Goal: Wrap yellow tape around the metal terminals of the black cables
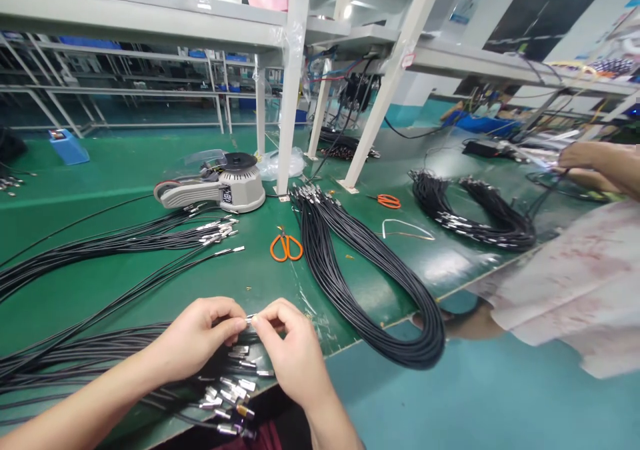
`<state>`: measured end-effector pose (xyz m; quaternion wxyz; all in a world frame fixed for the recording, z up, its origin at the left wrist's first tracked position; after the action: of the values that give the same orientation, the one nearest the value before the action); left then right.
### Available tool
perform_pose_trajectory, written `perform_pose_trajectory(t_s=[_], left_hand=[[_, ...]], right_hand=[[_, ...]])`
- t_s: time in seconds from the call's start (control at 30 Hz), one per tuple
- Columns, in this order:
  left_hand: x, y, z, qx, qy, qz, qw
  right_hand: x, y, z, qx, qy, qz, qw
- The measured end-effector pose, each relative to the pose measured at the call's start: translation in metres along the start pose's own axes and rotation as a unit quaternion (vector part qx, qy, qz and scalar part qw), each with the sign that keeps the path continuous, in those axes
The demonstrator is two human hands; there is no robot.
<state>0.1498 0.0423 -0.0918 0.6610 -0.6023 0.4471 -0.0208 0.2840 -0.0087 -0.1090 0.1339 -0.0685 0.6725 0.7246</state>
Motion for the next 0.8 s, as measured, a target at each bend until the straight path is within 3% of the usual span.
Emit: perform_pose_trajectory(t_s=[0.1,0.2,0.3,0.4,0.57,0.7,0.8], left_hand=[[0.006,0.001,-0.001,0.006,-0.012,0.028,1.000],[0.002,0.000,0.000,0.063,0.006,0.062,0.996],[-0.024,0.008,0.014,0.097,-0.068,0.155,0.981],[-0.057,0.033,0.040,0.050,-0.173,0.228,0.957],[-0.075,0.064,0.073,0.023,-0.206,0.236,0.949],[-0.076,0.051,0.061,0.048,-0.219,0.200,0.954],[-0.074,0.038,0.038,0.071,-0.229,0.136,0.961]], right_hand=[[0.000,-0.003,0.002,0.011,0.016,-0.023,1.000],[-0.008,-0.007,0.004,0.037,0.055,-0.054,0.996],[-0.024,-0.011,0.008,0.034,0.077,-0.112,0.990],[-0.039,-0.014,0.013,0.047,0.051,-0.127,0.990],[-0.038,-0.009,0.021,0.069,0.033,-0.090,0.993],[-0.039,0.002,0.047,0.070,0.012,-0.016,0.997],[-0.049,0.013,0.095,0.075,-0.027,0.048,0.996]])
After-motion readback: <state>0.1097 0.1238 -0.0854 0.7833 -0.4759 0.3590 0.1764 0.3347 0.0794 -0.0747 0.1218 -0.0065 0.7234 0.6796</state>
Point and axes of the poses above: each hand's wrist, its own z-axis towards the middle knuckle, its own x-axis out of the palm, y = z × x, the point moved 4 cm from there along z, towards the middle knuckle, and after that the axes turned 1 degree about y, right-handed, at the moved point
